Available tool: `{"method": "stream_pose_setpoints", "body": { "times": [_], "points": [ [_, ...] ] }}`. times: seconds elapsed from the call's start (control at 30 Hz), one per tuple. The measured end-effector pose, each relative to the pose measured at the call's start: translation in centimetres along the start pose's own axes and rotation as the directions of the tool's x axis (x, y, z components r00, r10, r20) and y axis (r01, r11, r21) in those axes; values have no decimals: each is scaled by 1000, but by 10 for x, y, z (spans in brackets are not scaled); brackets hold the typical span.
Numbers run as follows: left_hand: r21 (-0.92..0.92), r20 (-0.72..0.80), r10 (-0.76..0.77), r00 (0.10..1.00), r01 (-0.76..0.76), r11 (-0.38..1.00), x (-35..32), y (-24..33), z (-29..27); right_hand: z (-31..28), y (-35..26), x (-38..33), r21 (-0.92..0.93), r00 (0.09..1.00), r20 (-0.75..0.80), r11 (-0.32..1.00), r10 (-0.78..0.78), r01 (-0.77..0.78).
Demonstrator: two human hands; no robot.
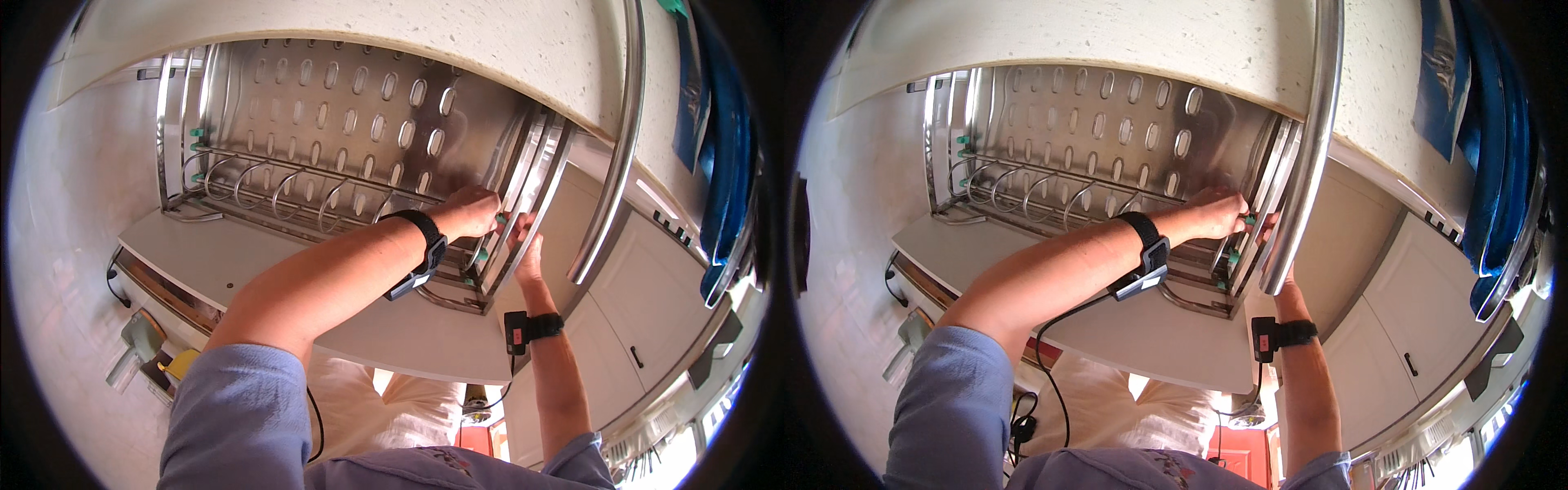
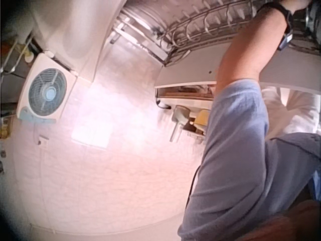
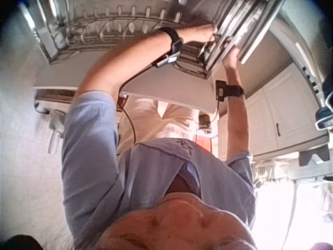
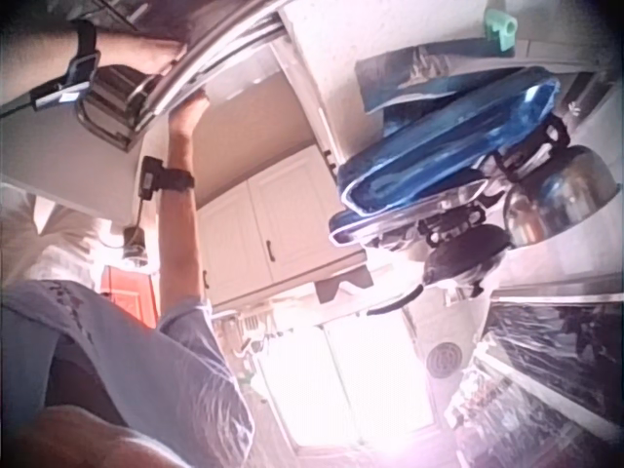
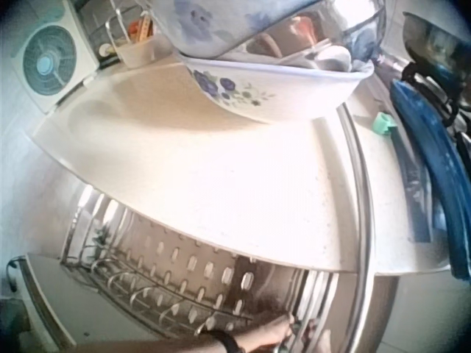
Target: The person assembles a stainless steel dish rack by attaching green plastic clips to the frame and inserting a slotted metal tray. The person repeatedly adjusts the clips and tray to secure the components in place.
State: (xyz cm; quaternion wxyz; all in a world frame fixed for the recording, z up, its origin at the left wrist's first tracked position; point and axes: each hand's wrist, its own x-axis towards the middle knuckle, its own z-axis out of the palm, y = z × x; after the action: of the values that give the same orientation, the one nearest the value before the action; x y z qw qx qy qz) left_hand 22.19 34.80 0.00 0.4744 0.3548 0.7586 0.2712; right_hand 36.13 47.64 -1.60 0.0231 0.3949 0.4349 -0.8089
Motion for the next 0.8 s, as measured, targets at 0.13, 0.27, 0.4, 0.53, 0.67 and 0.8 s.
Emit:
{"method": "stream_pose_setpoints", "body": {
  "times": [0.13,0.27,0.4,0.53,0.67,0.8],
  "points": [
    [-50,-24,-106,994,105,993,2,2,4,12,-6,-5,70,997,72,997,-42,37],
    [-160,3,-199,980,197,967,6,5,5,-8,6,3,0,998,50,1000,-28,28],
    [-128,-19,-173,985,169,977,9,-3,11,-3,4,2,95,998,63,995,-31,24],
    [-206,-67,-144,987,128,970,7,-9,15,-6,2,4,78,996,92,997,-5,-2],
    [-264,-99,-140,985,109,958,6,-12,17,-16,1,11,-138,990,140,990,24,-5],
    [-283,-100,-199,975,164,945,6,-4,16,-21,4,13,-161,993,96,985,69,-53]
  ]
}}
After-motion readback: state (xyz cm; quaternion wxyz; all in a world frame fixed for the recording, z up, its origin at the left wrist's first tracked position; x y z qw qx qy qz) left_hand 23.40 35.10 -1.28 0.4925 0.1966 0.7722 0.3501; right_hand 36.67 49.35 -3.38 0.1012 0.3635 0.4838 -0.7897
